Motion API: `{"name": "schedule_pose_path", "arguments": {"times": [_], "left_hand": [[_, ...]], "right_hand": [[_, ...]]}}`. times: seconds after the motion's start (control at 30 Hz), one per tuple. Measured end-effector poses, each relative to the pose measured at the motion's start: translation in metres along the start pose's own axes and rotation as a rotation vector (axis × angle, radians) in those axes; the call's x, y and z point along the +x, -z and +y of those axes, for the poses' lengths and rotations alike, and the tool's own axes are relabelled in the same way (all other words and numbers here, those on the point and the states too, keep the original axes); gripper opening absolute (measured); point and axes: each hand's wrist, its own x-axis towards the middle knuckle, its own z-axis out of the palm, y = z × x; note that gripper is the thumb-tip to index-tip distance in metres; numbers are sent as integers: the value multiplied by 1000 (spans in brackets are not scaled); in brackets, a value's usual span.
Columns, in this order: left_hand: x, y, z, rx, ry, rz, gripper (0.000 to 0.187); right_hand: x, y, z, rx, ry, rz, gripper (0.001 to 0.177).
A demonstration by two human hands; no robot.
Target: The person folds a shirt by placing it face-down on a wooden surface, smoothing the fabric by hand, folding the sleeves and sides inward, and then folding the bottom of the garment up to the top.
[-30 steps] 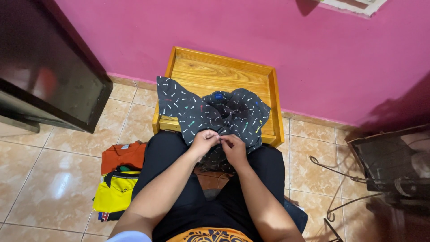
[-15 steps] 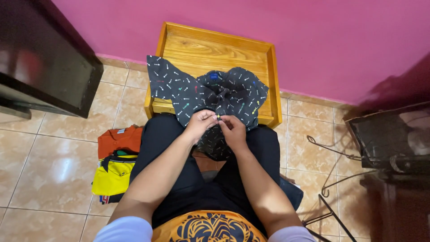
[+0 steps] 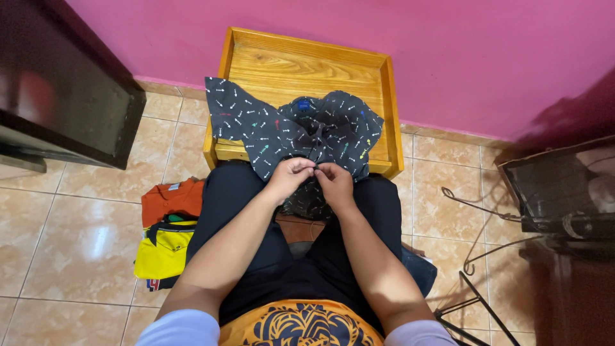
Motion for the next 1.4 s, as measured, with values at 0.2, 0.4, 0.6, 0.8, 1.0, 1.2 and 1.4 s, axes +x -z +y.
{"name": "schedule_pose_path", "arguments": {"times": [0.2, 0.4, 0.6, 0.8, 1.0, 1.2, 1.4], "left_hand": [[4, 4, -10, 120, -113, 14, 20], [4, 5, -7, 233, -115, 54, 16], [8, 9, -14, 472, -88, 134, 15], [10, 16, -20, 469, -58, 260, 13], [-1, 3, -10, 489, -98, 164, 16], [-3, 3, -7, 488, -138, 123, 14], [-3, 5, -2, 421, -122, 112, 12]], "right_hand": [[2, -2, 8, 1, -67, 3, 9], [0, -4, 9, 2, -58, 10, 8], [5, -11, 22, -36, 59, 29, 9], [1, -13, 21, -80, 141, 90, 7], [1, -11, 22, -139, 199, 122, 8], [0, -10, 20, -127, 226, 88, 8], [0, -10, 20, -83, 215, 54, 11]]}}
